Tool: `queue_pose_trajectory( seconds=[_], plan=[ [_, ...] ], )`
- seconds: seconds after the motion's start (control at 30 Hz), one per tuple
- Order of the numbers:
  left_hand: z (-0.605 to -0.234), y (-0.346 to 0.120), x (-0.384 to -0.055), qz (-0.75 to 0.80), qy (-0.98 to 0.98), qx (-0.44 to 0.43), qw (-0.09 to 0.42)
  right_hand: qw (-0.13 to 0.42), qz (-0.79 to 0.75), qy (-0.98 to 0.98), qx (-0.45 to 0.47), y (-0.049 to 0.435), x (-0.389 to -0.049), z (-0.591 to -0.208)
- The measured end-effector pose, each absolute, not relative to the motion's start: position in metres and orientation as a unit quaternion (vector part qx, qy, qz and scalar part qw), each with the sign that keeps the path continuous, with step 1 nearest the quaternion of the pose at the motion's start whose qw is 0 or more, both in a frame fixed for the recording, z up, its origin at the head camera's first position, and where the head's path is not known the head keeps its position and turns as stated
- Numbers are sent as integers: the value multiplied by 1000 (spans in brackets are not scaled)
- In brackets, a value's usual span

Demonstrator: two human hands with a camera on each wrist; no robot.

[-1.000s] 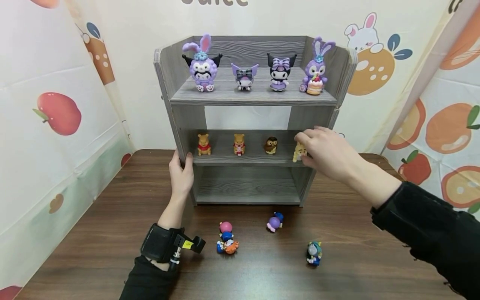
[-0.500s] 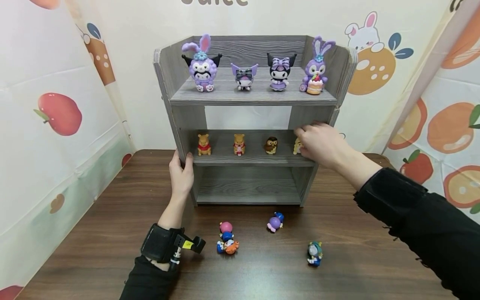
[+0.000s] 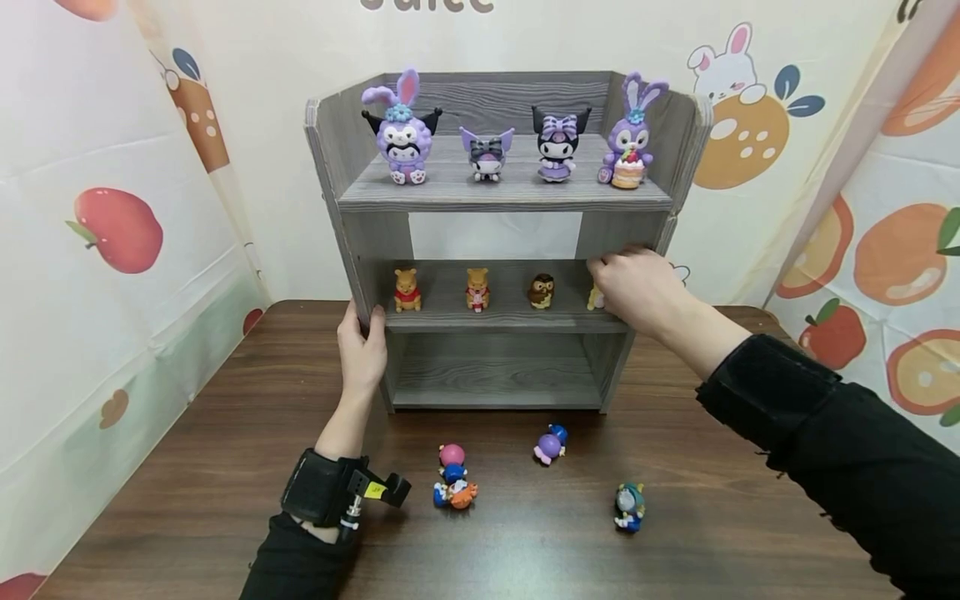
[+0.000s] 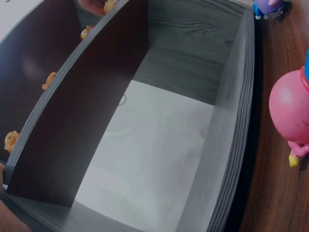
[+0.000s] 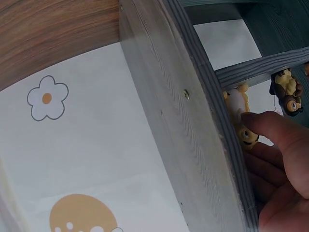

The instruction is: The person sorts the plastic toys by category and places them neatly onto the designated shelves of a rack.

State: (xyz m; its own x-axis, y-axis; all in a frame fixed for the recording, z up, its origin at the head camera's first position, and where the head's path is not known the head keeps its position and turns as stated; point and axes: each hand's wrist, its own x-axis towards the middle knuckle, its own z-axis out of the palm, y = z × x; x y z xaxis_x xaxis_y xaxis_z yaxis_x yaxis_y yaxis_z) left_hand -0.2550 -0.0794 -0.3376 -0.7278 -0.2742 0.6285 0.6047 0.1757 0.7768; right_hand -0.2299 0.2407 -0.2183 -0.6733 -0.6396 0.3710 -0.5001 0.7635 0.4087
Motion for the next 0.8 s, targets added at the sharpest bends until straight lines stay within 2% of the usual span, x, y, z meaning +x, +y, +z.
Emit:
queue_pose_trajectory(
  seconds=[0.6, 0.8],
  plan=[
    [-339, -78, -254, -625, -682, -118, 360, 315, -152, -884, 310, 237, -233, -232],
    [-338, -78, -255, -630, -679, -120, 358, 313, -144, -888, 305, 236, -233, -231]
  ],
)
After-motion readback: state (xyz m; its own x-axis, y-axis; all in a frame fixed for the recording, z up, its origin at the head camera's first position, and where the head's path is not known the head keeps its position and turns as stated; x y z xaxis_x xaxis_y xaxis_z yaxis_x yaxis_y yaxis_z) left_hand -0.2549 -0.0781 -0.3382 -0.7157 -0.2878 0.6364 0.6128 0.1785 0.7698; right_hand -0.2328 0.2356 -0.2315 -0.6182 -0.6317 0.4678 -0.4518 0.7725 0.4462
